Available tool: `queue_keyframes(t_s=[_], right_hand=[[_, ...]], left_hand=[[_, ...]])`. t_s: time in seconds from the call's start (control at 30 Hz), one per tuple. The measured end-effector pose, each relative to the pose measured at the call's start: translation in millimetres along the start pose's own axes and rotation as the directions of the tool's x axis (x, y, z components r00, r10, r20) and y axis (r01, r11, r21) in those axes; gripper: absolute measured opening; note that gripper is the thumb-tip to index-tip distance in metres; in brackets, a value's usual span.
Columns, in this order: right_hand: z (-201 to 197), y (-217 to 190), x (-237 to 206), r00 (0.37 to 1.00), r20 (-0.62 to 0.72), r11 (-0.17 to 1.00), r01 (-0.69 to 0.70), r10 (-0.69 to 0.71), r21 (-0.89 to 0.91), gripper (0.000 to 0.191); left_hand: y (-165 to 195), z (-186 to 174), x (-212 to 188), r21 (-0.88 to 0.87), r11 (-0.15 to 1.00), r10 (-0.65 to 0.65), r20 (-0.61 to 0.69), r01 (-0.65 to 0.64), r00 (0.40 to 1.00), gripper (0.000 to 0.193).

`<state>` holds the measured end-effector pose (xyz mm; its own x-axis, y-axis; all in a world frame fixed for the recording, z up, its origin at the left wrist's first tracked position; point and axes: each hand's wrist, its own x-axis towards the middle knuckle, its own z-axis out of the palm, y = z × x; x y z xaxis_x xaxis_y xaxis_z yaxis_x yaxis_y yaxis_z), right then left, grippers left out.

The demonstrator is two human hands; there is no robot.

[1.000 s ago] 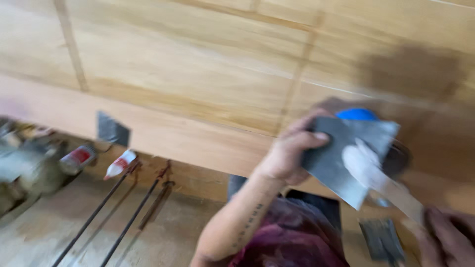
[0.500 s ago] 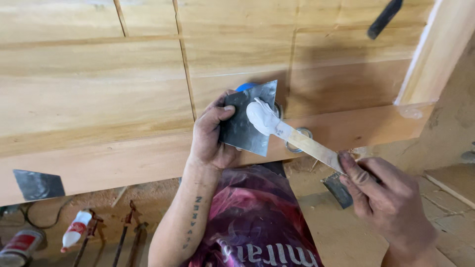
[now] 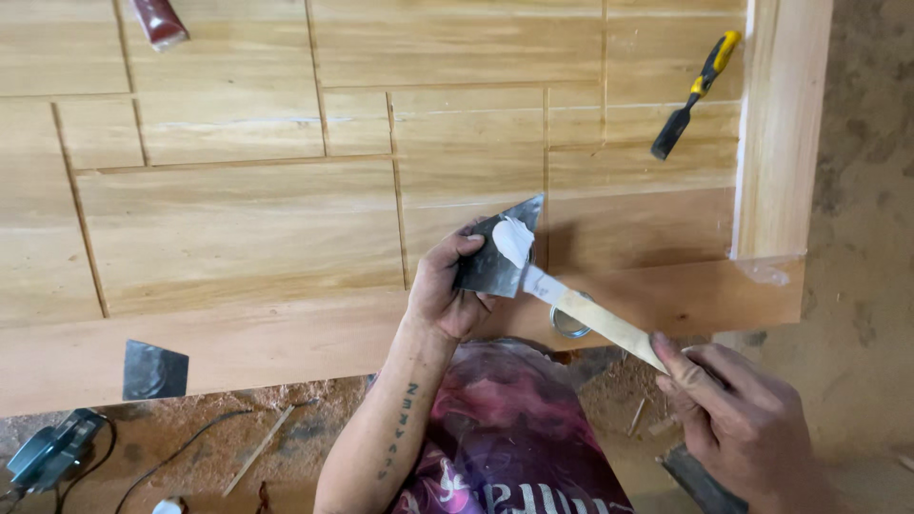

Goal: The person uses a chisel to clean out a knot hole in a wooden door panel lying on the floor. They then scoop white wood filler from a can with a stick onto a scraper and squeeze hardener from a tube onto it, mixing the filler with two scrapers.

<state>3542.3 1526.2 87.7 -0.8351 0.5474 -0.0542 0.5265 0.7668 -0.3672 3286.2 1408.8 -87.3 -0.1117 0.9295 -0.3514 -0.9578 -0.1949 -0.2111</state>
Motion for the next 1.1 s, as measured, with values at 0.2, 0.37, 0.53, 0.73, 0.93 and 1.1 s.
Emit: queue_keyframes(t_s=[0.2,0.37,0.53,0.73,0.93,1.1], right_hand=[[6.3,-2.8,-19.9,0.969,-0.247,0.997,0.008,0.012,0.08,0.047],[33.1,11.9,-14.0,0.856,-0.491,0.987,0.149,-0.161,-0.064,0.035],[56.0,16.5,-7.9,0.805,-0.518,0.956,0.272,-0.29,-0.114,0.021],[60.6,7.2,-29.9,0.874,-0.409,0.965,0.236,-0.261,-0.11,0.033],[32.9,8.3,-47.5,0.907,-0.327,0.959,0.218,-0.267,-0.179,0.049],[24.0,4.0,-56.8,0.893,-0.38,0.964,0.174,-0.241,-0.203,0.047]], left_hand=[[-8.6,5.8,-20.2,0.092,0.993,0.062,0.07,-0.068,0.996,0.035],[-24.8,4.5,-25.0,0.082,0.995,0.04,0.177,-0.055,0.983,0.037],[-40.7,12.8,-25.6,0.094,0.991,0.076,0.162,-0.092,0.984,0.033],[-39.2,13.9,-27.7,0.154,0.973,0.171,0.003,-0.17,0.985,0.032],[-39.2,8.4,-25.5,0.207,0.969,0.123,0.083,-0.137,0.989,0.033],[-43.6,8.3,-22.1,0.17,0.983,0.046,0.111,-0.064,0.993,0.035]])
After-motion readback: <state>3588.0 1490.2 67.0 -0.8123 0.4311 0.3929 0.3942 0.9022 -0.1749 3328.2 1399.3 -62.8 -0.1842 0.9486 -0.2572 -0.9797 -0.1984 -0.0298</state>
